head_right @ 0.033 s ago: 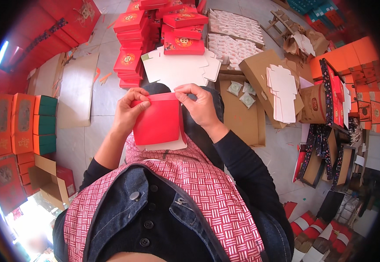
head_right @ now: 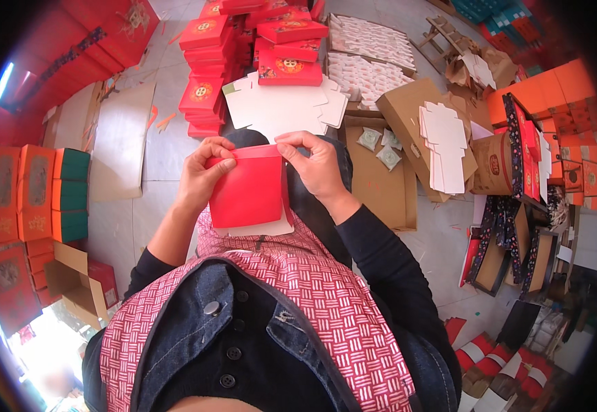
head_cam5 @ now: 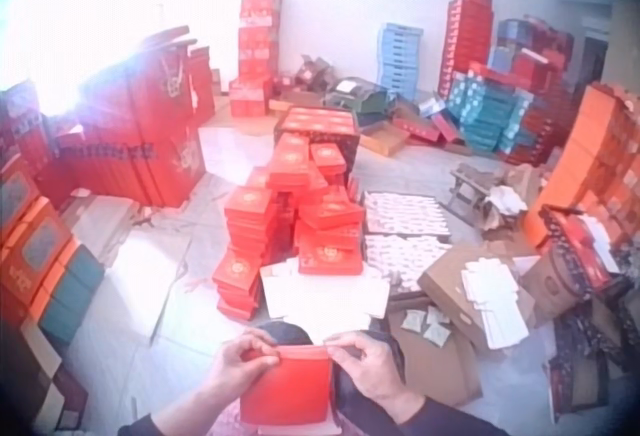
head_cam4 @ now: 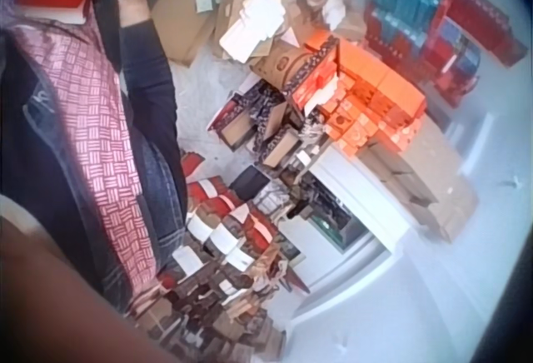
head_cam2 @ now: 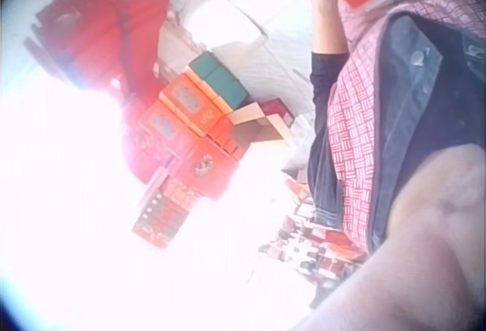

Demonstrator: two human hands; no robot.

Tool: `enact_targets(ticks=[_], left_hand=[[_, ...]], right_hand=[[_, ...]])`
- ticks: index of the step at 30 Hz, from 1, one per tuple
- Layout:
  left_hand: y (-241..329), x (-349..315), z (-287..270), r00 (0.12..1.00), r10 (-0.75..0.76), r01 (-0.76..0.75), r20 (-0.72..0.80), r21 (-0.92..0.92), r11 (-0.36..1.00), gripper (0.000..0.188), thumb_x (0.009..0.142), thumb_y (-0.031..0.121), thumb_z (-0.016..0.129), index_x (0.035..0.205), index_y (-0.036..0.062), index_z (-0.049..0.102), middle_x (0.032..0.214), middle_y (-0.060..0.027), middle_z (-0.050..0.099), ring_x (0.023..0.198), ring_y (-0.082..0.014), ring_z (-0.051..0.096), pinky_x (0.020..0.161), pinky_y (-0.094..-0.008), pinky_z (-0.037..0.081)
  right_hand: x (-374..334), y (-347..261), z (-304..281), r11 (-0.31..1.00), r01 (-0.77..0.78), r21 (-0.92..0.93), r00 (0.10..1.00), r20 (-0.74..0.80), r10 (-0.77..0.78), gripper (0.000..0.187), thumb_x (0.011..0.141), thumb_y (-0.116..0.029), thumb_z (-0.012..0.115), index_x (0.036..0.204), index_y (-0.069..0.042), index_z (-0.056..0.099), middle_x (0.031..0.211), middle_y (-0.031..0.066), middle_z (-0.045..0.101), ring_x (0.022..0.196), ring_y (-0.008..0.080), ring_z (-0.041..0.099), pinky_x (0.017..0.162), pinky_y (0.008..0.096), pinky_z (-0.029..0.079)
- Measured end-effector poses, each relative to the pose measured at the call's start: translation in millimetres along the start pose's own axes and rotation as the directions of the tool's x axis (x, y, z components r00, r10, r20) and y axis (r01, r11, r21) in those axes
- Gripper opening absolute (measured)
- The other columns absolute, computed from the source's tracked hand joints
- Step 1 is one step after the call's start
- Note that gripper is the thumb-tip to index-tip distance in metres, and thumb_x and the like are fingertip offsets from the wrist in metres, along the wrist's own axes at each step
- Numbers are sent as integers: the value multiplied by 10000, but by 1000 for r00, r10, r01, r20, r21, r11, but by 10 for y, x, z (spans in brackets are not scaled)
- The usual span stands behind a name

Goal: The person assembles small red pouches by inserting white paper inserts into them and folding the edges. The person handles the pouches one at a time, stacking the finished pouches on the floor.

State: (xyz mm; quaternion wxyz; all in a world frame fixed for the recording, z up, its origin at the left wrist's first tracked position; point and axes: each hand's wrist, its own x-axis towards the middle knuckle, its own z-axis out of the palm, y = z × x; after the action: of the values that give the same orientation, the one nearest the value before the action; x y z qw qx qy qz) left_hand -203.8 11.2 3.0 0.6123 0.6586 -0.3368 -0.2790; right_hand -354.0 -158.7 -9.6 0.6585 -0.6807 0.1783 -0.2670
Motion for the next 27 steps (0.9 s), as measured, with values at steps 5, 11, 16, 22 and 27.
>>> enact_targets(ticks=[5,11,16,22,27], left_hand=[[-34,-11,-5,999,30,-28,-27,79,996,71,775,15,698,795,-4,632,1014,-84,585,957,-166,554,862,-274,433],[61,6,9,997,63,-66,50,56,996,70,770,8,692,791,-3,625,1000,-85,594,958,-173,557,866,-283,428],[-13,-10,32,995,96,-91,-15,187,978,97,750,20,695,807,15,618,1018,-85,589,1022,-221,540,903,-328,417],[318,55,253,893,378,-430,243,705,563,127,726,145,689,763,60,604,1109,-60,551,1161,-273,461,1026,-683,212],[365,116,387,932,277,-361,236,692,625,113,707,71,684,746,66,579,1104,-60,562,1172,-281,456,1062,-575,227]], right_hand=[[-80,-52,76,999,10,-38,999,-31,-11,52,868,-35,650,913,-13,660,988,72,662,947,109,589,844,246,472],[4,30,-3,986,96,-135,995,-28,-100,76,844,-68,685,901,-28,654,925,49,683,855,99,627,701,232,515],[-60,-46,138,995,62,-84,993,-97,-70,68,840,-70,690,840,-11,656,865,56,690,818,102,628,747,234,491],[-29,20,94,996,-89,-10,994,-60,89,95,845,-70,678,894,12,668,878,65,694,802,94,620,735,238,491],[-78,-30,86,996,-37,-82,999,-8,37,124,871,-53,639,968,17,671,980,71,676,914,116,605,819,252,477]])
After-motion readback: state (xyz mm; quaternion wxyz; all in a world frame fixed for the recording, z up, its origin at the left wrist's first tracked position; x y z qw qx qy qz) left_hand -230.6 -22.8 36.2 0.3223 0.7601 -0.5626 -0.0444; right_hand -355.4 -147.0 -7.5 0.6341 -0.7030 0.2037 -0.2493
